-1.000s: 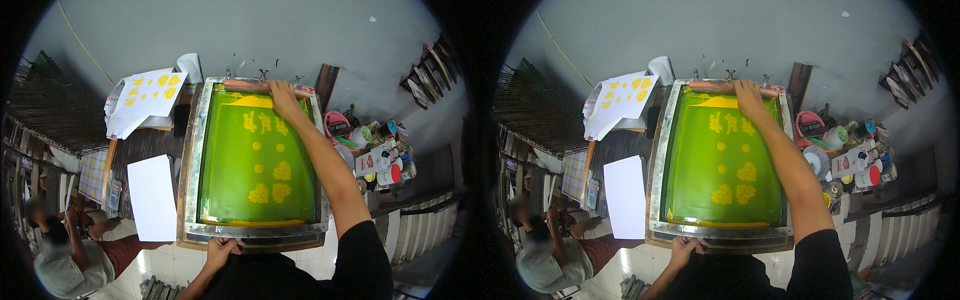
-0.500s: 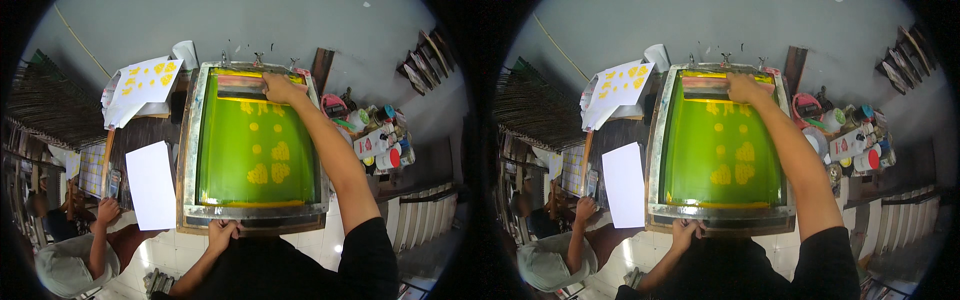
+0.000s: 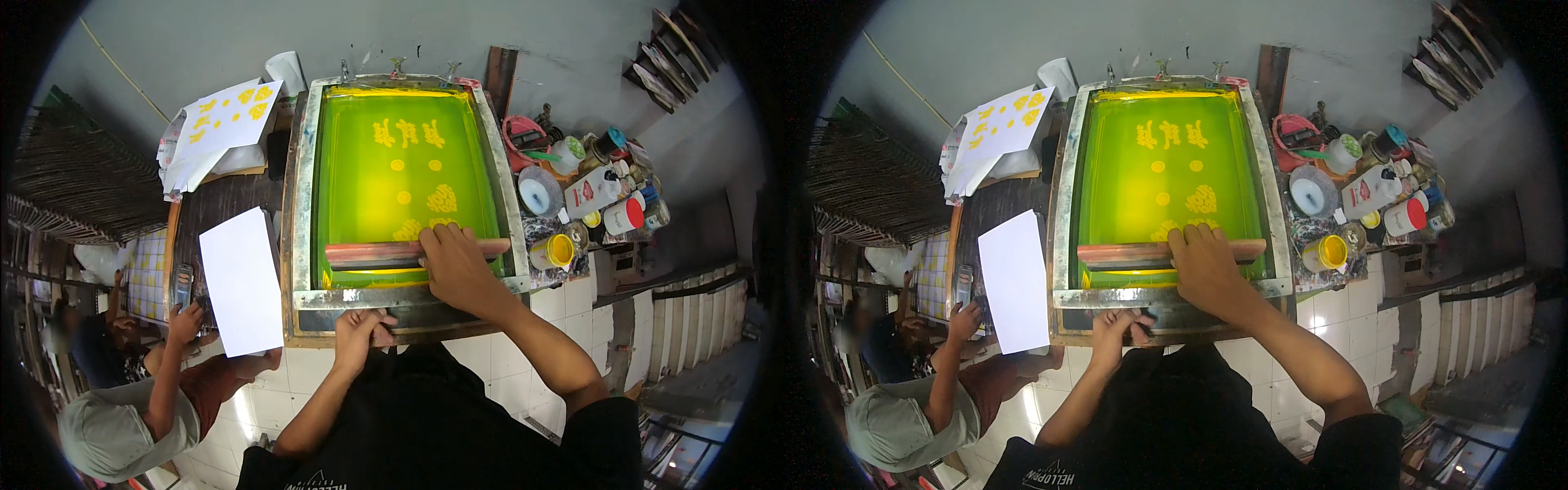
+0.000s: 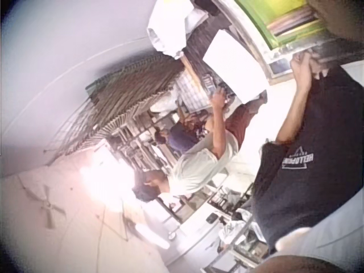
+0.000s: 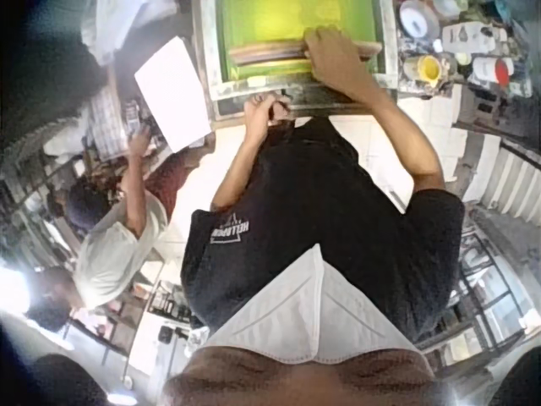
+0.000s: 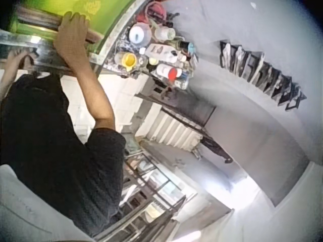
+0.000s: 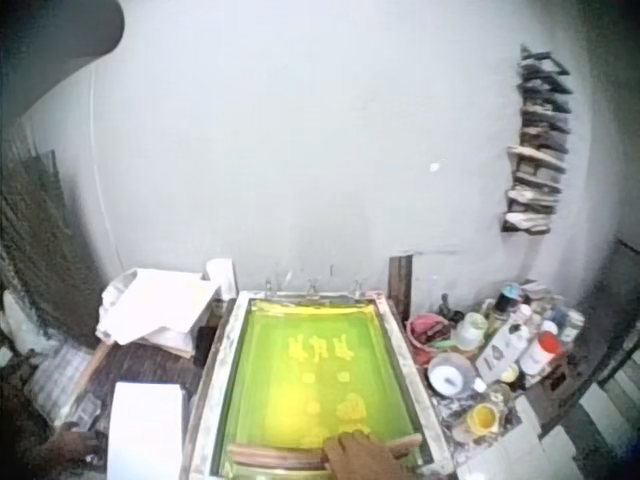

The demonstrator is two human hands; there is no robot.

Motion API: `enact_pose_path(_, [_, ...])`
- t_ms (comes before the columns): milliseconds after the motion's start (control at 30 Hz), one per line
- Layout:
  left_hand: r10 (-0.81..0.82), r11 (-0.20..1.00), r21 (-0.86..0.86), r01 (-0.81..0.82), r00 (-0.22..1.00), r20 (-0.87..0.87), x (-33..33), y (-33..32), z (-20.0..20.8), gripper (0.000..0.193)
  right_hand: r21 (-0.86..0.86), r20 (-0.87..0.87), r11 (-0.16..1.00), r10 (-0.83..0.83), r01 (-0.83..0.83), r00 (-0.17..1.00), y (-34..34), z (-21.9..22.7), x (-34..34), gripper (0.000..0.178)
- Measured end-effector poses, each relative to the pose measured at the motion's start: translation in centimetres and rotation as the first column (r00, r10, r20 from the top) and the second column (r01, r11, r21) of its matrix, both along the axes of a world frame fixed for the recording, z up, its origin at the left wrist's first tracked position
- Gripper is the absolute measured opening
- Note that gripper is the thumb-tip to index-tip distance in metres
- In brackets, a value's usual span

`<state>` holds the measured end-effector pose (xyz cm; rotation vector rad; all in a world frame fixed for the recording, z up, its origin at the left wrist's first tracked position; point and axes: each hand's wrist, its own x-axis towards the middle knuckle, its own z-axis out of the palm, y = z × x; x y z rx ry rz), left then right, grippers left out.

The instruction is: The person is screen printing yellow designs onto white paper using a squeegee. They place a sheet of paper under the screen frame, pull the squeegee across the screen to apply ink, then lift the frame and remove the printed sheet. They also add yellow ink from a container to the screen.

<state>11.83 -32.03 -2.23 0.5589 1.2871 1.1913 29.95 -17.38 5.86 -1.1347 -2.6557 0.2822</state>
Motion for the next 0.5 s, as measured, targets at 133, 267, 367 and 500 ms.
enact_pose_path(133, [0.036, 0.991, -0.132, 0.014, 0.930, 0.366, -0.9, 0.0, 0.2, 0.018, 0.136, -0.119, 0.989, -0.039, 0.055, 0.992, 1.2, 0.6, 0.1, 0.028])
enact_pose_path(267, [0.121, 0.975, -0.223, -0.006, 0.852, 0.509, -1.1, -0.3, 0.2, 0.019, -0.085, -0.041, 0.996, -0.010, 0.007, 0.999, 2.0, -0.2, 0.3, 0.040])
enact_pose_path(367, [0.148, 0.967, -0.255, -0.005, 0.826, 0.544, -0.9, -0.3, -0.1, 0.025, -0.296, 0.112, 0.955, 0.047, -0.011, 0.993, 1.0, -1.5, 0.0, 0.043])
enact_pose_path(500, [0.163, 0.962, -0.273, -0.005, 0.811, 0.561, -1.0, -0.4, -0.7, 0.032, -0.172, 0.066, 0.984, 0.061, -0.049, 0.996, -0.3, -2.4, -0.2, 0.042])
